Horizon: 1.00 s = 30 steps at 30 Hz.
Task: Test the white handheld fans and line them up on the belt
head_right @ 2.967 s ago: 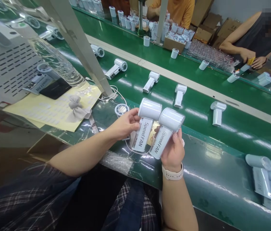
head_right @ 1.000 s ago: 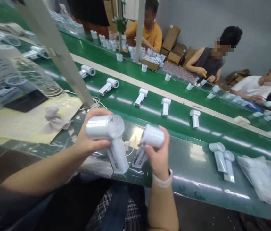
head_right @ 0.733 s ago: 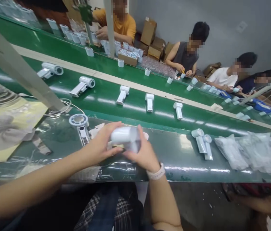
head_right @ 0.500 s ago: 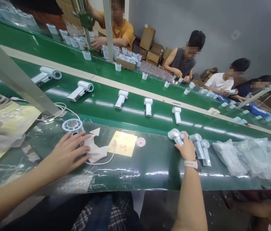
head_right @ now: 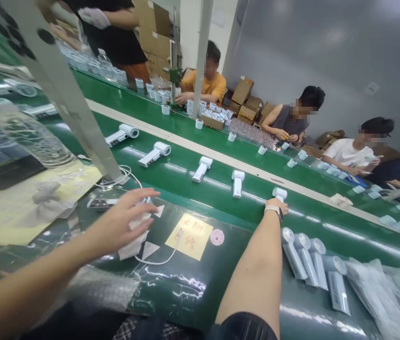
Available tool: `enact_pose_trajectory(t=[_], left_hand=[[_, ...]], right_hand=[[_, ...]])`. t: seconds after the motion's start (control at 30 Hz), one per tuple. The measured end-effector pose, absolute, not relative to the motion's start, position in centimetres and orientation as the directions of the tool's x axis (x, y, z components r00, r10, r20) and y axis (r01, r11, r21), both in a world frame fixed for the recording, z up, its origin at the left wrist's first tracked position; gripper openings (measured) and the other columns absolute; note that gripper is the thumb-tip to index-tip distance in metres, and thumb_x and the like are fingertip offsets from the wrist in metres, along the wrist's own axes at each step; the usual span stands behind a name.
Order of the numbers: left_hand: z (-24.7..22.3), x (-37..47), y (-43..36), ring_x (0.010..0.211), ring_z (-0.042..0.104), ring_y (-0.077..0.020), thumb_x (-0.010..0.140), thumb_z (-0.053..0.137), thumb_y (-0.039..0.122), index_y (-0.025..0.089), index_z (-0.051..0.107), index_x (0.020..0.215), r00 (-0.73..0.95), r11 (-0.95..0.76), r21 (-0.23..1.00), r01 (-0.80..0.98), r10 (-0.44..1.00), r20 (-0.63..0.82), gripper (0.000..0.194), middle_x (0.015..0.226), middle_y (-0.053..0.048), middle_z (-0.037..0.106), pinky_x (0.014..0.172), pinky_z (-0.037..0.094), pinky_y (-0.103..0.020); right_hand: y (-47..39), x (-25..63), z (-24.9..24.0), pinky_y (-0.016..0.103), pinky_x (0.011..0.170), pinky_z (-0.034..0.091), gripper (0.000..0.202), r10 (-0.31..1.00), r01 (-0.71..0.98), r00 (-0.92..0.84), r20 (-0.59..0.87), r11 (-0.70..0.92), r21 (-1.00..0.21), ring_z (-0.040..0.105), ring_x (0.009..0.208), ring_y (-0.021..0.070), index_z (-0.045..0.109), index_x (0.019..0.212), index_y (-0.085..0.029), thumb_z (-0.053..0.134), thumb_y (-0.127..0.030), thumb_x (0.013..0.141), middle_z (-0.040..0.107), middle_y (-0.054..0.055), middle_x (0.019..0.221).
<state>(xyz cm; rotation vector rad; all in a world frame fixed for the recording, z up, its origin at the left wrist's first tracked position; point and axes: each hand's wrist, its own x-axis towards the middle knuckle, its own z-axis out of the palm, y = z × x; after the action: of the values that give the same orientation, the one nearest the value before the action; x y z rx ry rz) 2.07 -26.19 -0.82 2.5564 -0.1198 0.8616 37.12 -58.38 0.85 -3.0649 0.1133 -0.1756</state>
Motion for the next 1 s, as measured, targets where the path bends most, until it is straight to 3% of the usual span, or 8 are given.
enact_pose_trajectory(t=[0.17, 0.33, 0.47, 0.6, 0.73, 0.87, 0.93, 1.0], left_hand=[[-2.8, 5.9, -30.0, 0.131, 0.057, -0.0319, 0.089, 0.057, 0.018, 0.02, 0.07, 0.095, 0.872, -0.812, 0.512, -0.281, 0.007, 0.49, 0.015, 0.129, -0.014, 0.068, 0.111, 0.05, -0.057], [-5.3, 6.9, -28.7, 0.128, 0.059, -0.0319, 0.087, 0.059, 0.021, 0.019, 0.071, 0.093, 0.914, -0.659, 0.718, -0.222, 0.116, 0.389, 0.014, 0.125, -0.015, 0.069, 0.114, 0.047, -0.058], [-5.6, 7.0, -28.5, 0.118, 0.068, -0.0278, 0.098, 0.056, 0.047, 0.021, 0.071, 0.114, 0.967, -0.094, 0.985, -0.147, 0.197, 0.163, 0.034, 0.122, -0.014, 0.073, 0.108, 0.052, -0.051], [-5.5, 7.0, -29.7, 0.125, 0.067, -0.0317, 0.076, 0.076, 0.074, 0.023, 0.065, 0.129, 0.987, 0.558, 0.816, -0.147, 0.135, 0.085, 0.075, 0.135, -0.018, 0.069, 0.105, 0.054, -0.048], [-4.6, 6.3, -29.9, 0.113, 0.071, -0.0302, 0.069, 0.08, 0.076, 0.018, 0.07, 0.112, 0.984, 0.747, 0.65, -0.14, 0.18, 0.005, 0.073, 0.117, -0.015, 0.076, 0.101, 0.056, -0.044], [-4.4, 6.2, -28.9, 0.087, 0.073, -0.0255, 0.061, 0.079, 0.084, 0.017, 0.071, 0.094, 0.983, 0.74, 0.661, -0.123, 0.181, -0.02, 0.075, 0.091, -0.009, 0.076, 0.083, 0.06, -0.039], [-4.5, 6.4, -28.3, 0.077, 0.071, -0.0223, 0.058, 0.074, 0.091, 0.017, 0.071, 0.089, 0.979, 0.703, 0.698, -0.136, 0.202, -0.011, 0.08, 0.083, -0.008, 0.074, 0.073, 0.059, -0.035], [-4.6, 6.6, -27.7, 0.075, 0.07, -0.0225, 0.055, 0.071, 0.095, 0.017, 0.071, 0.086, 0.975, 0.648, 0.746, -0.156, 0.222, 0.011, 0.084, 0.081, -0.009, 0.074, 0.067, 0.057, -0.033]], right_hand=[[-49.5, 34.4, -0.9, 0.049, 0.099, 0.055, 0.038, -0.094, -0.086, 0.995, 0.038, -0.981, -0.171, 0.065, 0.115, 0.0257, 0.065, 0.125, -0.017, 0.065, -0.046, 0.1, 0.066, 0.01, 0.13], [-45.4, 30.4, -0.7, 0.05, 0.098, 0.048, 0.035, 0.076, 0.078, 0.997, 0.018, -0.956, -0.282, 0.06, 0.116, 0.0356, 0.073, 0.107, -0.009, 0.067, -0.039, 0.091, 0.069, 0.022, 0.12], [-46.1, 26.0, 1.4, 0.039, 0.082, 0.05, 0.04, 0.386, 0.354, 0.922, 0.016, -0.825, -0.441, 0.064, 0.09, 0.0298, 0.077, 0.097, -0.012, 0.057, -0.045, 0.089, 0.074, 0.013, 0.091], [-46.0, 17.6, 0.8, 0.05, 0.098, 0.051, 0.043, 0.596, 0.643, 0.753, 0.277, -0.58, -0.5, 0.063, 0.11, 0.0348, 0.077, 0.11, -0.018, 0.064, -0.049, 0.084, 0.07, 0.015, 0.124], [-45.1, 10.2, -0.6, 0.067, 0.107, 0.045, 0.054, 0.667, 0.837, 0.546, 0.507, -0.446, -0.316, 0.05, 0.133, 0.0455, 0.072, 0.123, -0.014, 0.077, -0.047, 0.08, 0.053, 0.025, 0.148], [-45.7, 9.2, 0.3, 0.056, 0.104, 0.052, 0.042, 0.728, 0.819, 0.544, 0.418, -0.353, -0.453, 0.059, 0.128, 0.0386, 0.071, 0.117, -0.019, 0.068, -0.051, 0.089, 0.064, 0.019, 0.139], [-46.2, 10.2, 0.7, 0.045, 0.089, 0.057, 0.03, 0.714, 0.697, 0.653, 0.253, -0.436, -0.569, 0.071, 0.102, 0.0308, 0.071, 0.096, -0.021, 0.058, -0.049, 0.096, 0.075, 0.013, 0.108], [-46.2, 10.8, 0.3, 0.039, 0.075, 0.055, 0.025, 0.635, 0.551, 0.771, 0.043, -0.633, -0.544, 0.07, 0.081, 0.0267, 0.062, 0.079, -0.022, 0.056, -0.04, 0.096, 0.072, 0.009, 0.081]])
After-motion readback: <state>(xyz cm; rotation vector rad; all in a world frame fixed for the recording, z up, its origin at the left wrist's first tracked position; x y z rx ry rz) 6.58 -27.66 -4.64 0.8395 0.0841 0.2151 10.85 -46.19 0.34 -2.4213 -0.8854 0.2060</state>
